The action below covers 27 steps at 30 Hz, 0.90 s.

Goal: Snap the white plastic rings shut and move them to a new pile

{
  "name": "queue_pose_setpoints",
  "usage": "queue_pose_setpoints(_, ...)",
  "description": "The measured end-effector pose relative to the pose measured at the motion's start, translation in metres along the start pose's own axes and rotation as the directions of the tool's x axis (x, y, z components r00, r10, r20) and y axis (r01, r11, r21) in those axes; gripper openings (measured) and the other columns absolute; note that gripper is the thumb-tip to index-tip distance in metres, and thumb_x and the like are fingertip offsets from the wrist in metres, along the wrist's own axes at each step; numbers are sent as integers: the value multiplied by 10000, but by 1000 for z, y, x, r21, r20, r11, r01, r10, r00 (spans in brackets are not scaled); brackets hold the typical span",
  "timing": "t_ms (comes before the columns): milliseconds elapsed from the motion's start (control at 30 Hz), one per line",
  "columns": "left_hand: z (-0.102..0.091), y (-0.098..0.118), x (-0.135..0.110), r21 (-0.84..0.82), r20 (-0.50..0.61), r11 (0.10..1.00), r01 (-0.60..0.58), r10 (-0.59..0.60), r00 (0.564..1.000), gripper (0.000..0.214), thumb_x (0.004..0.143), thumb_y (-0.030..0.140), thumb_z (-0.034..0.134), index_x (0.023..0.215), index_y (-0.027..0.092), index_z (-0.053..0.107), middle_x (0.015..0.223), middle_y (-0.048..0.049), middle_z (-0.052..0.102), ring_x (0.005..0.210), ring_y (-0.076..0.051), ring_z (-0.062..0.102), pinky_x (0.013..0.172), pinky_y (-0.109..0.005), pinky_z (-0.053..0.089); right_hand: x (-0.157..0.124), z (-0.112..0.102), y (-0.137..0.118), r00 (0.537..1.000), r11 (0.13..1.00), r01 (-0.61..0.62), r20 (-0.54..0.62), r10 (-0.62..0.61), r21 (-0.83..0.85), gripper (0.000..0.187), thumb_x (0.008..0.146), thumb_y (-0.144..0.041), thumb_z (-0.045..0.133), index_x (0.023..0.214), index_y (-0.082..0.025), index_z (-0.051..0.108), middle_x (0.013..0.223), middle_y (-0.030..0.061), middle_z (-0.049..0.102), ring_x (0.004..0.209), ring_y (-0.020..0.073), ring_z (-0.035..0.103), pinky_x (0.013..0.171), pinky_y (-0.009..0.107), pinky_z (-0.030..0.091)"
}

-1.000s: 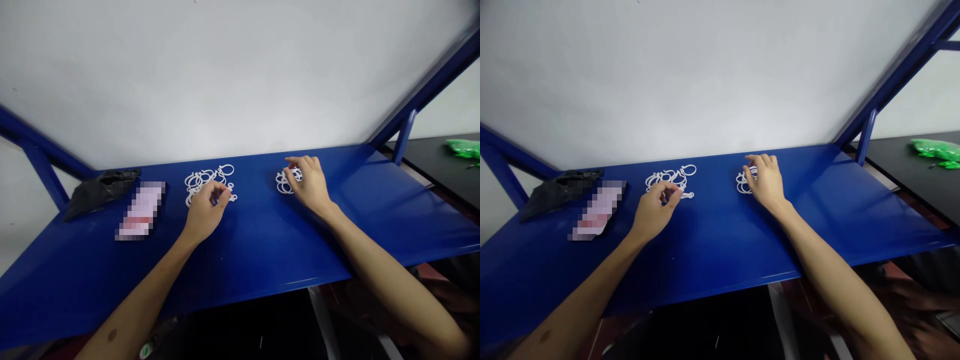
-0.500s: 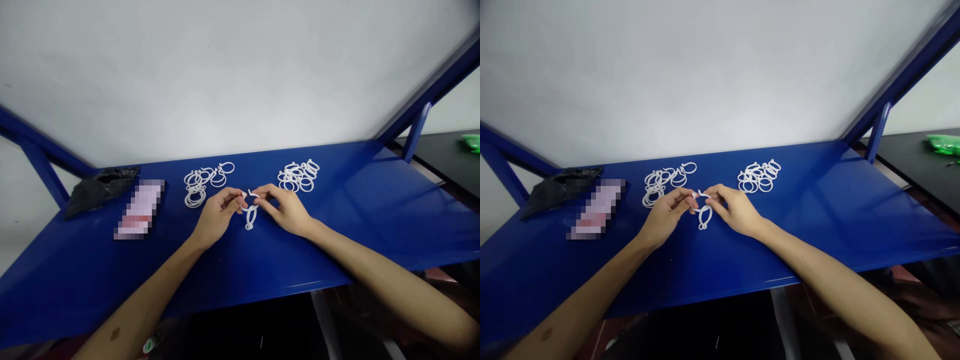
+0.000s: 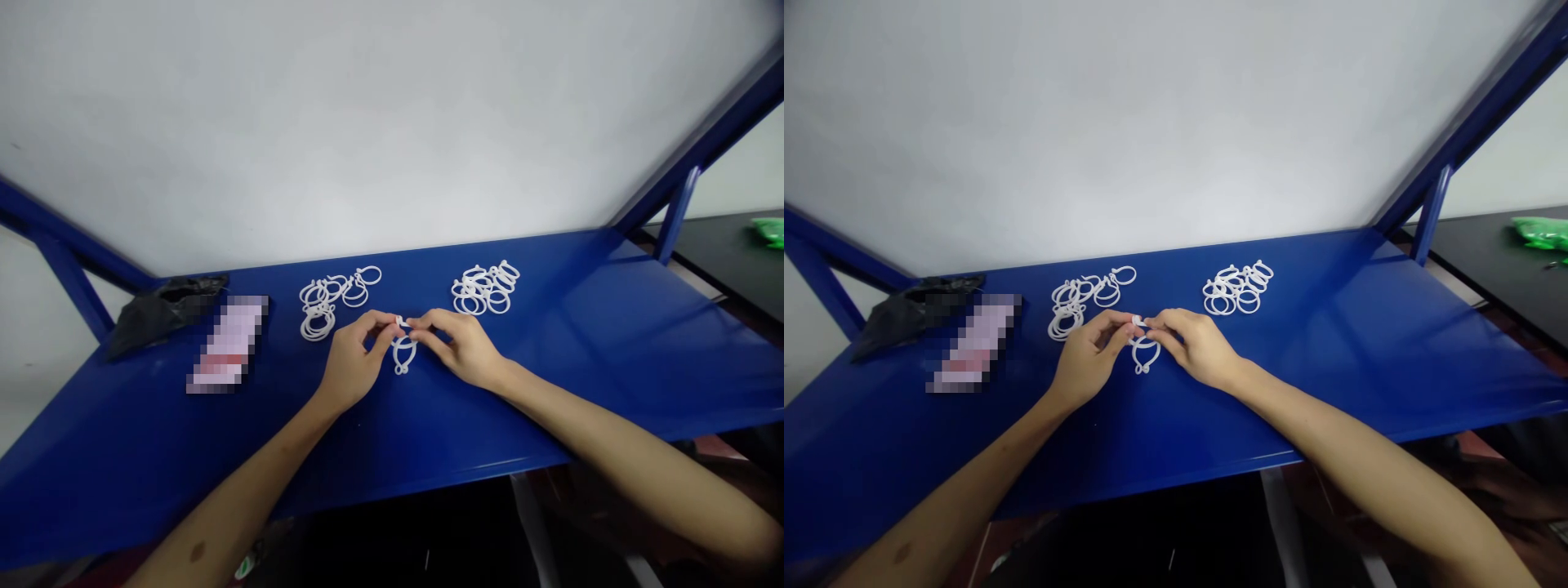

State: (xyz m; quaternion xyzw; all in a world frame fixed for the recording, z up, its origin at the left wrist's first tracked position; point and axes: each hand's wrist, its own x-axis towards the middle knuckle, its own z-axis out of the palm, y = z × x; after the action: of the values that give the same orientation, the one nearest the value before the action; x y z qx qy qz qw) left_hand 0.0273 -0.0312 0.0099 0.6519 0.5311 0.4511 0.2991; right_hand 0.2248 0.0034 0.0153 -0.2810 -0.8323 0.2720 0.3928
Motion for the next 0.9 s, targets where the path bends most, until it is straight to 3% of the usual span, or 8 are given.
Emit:
queue_pose_setpoints(367, -4, 4, -1, 162, 12, 968, -191, 192, 981, 147, 939, 304, 569, 909, 218, 684, 858, -12, 720, 793, -149, 667, 747, -282, 518, -1, -3, -6, 996, 989, 91, 31, -89, -113, 155, 1001, -225, 501, 937, -183, 637, 865, 48, 689, 782, 152, 642, 716, 284, 525)
queue_pose_setpoints(467, -10, 4, 3, 135, 74, 972, -192, 184, 980, 181, 941, 247, 525, 1004, 246, 695, 901, -8, 707, 784, -140, 637, 710, -273, 509, 4, -6, -3, 995, 991, 94, -23, -97, -98, 113, 983, -215, 539, 945, -188, 642, 894, 44, 717, 814, 154, 672, 733, 278, 537)
queue_pose_setpoints(600, -13, 7, 8, 132, 179, 962, -239, 214, 960, 396, 855, 110, 489, 1177, 269, 656, 1039, -25, 694, 856, -154, 612, 719, -286, 522, 7, -12, 2, 992, 997, 45, -117, -53, -70, 79, 960, -235, 586, 935, -204, 655, 914, 24, 744, 805, 144, 704, 712, 257, 553)
queue_pose_setpoints(733, -2, 8, 6, 206, 248, 931, -302, 249, 936, 254, 859, 181, 585, 1085, 234, 688, 999, -32, 711, 939, -188, 598, 867, -355, 515, 6, -15, 5, 994, 997, 33, -98, -40, -76, 86, 961, -232, 582, 937, -201, 658, 953, 35, 752, 840, 149, 714, 743, 269, 564)
queue_pose_setpoints(900, 5, -2, 5, 245, 160, 953, -179, 142, 977, 130, 899, 262, 593, 936, 238, 716, 846, -1, 694, 766, -140, 606, 736, -278, 496, 6, -16, 5, 991, 991, 90, -93, -100, -98, 93, 960, -221, 574, 925, -196, 657, 941, 46, 746, 851, 158, 707, 767, 295, 566)
